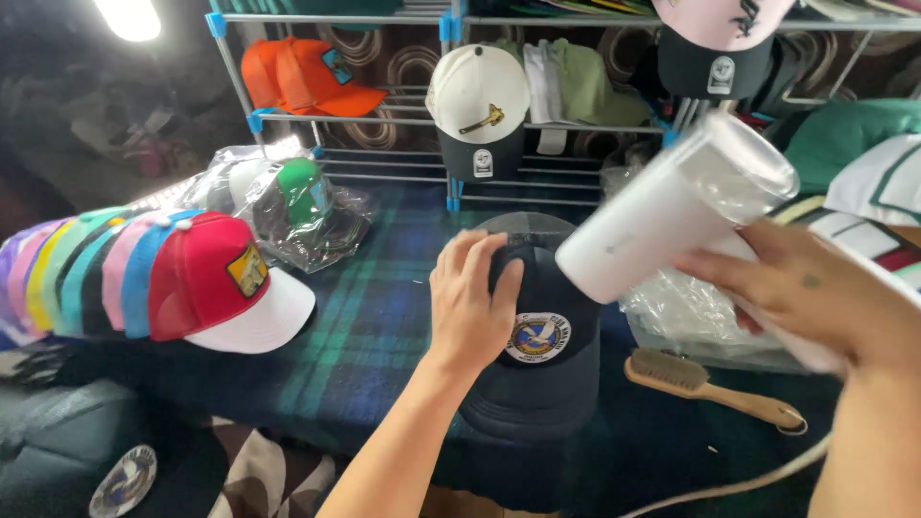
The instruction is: Brushing a baseball cap, using a handheld steamer to remove wrinkles, and then packaging it in a plastic bag.
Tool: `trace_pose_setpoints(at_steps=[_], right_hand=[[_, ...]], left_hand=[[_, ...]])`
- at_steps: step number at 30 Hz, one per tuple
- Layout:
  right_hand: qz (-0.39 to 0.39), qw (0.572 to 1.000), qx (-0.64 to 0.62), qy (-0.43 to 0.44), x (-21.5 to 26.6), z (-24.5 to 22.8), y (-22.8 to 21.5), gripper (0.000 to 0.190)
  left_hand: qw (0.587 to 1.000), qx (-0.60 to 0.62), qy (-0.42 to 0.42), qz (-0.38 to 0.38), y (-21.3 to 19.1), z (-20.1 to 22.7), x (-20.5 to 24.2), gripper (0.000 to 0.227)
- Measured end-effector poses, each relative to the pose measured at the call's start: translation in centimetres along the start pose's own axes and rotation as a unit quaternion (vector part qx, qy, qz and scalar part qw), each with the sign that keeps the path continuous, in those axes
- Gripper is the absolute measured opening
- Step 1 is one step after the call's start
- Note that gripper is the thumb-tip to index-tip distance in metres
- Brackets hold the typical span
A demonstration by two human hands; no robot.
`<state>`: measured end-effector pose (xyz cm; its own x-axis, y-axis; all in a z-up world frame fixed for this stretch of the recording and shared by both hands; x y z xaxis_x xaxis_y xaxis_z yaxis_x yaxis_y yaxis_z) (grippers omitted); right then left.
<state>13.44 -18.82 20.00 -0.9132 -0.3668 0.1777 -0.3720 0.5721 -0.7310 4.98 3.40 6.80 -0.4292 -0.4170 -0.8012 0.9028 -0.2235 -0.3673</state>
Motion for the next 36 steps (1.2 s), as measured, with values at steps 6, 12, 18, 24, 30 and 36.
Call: trace_pose_setpoints(at_steps=[6, 12, 18, 24, 30, 36], right_hand=[[-0.065, 0.984, 0.153, -0.066, -3.3, -7.8, -0.1, 0.063], [-0.090, 0.956, 0.254, -0.119, -9.3, -11.9, 1.1, 0.059], [-0.067, 0.966, 0.236, -0.077, -8.9, -7.2, -0.9, 0.057], [0.098, 0.994, -0.054, 0.015, -12.2, 18.1, 1.2, 0.064], [0.066, 0.985, -0.158, 0.005, -11.7, 9.7, 1.8, 0.042], [-0.152, 0.943, -0.283, -0.092, -23.4, 11.8, 4.0, 0.063]], left_hand=[[0.996, -0.041, 0.042, 0.063, 1.7, 0.9, -1.4, 0.014], [0.994, -0.029, 0.074, 0.070, 1.2, 0.8, -1.2, 0.012], [0.993, 0.004, 0.089, 0.076, 0.7, 0.4, -1.0, 0.014], [0.993, 0.087, -0.019, 0.076, 1.3, -1.2, -0.2, 0.019], [0.992, 0.109, -0.034, 0.061, 1.1, -1.2, -0.1, 0.023], [0.992, 0.095, 0.029, 0.076, 0.4, -1.0, -0.3, 0.031]])
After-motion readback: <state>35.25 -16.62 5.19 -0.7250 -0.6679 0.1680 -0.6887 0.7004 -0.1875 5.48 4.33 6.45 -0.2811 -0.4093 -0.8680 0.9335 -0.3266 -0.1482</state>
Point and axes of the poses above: each hand's wrist, its own x-axis away from the middle knuckle, its own y-axis out of the palm, z = x × y, the point moved 5 cm from there along -x, towards the middle knuckle, and after that the axes turned 2 degrees about -x, right-handed, at the moved point
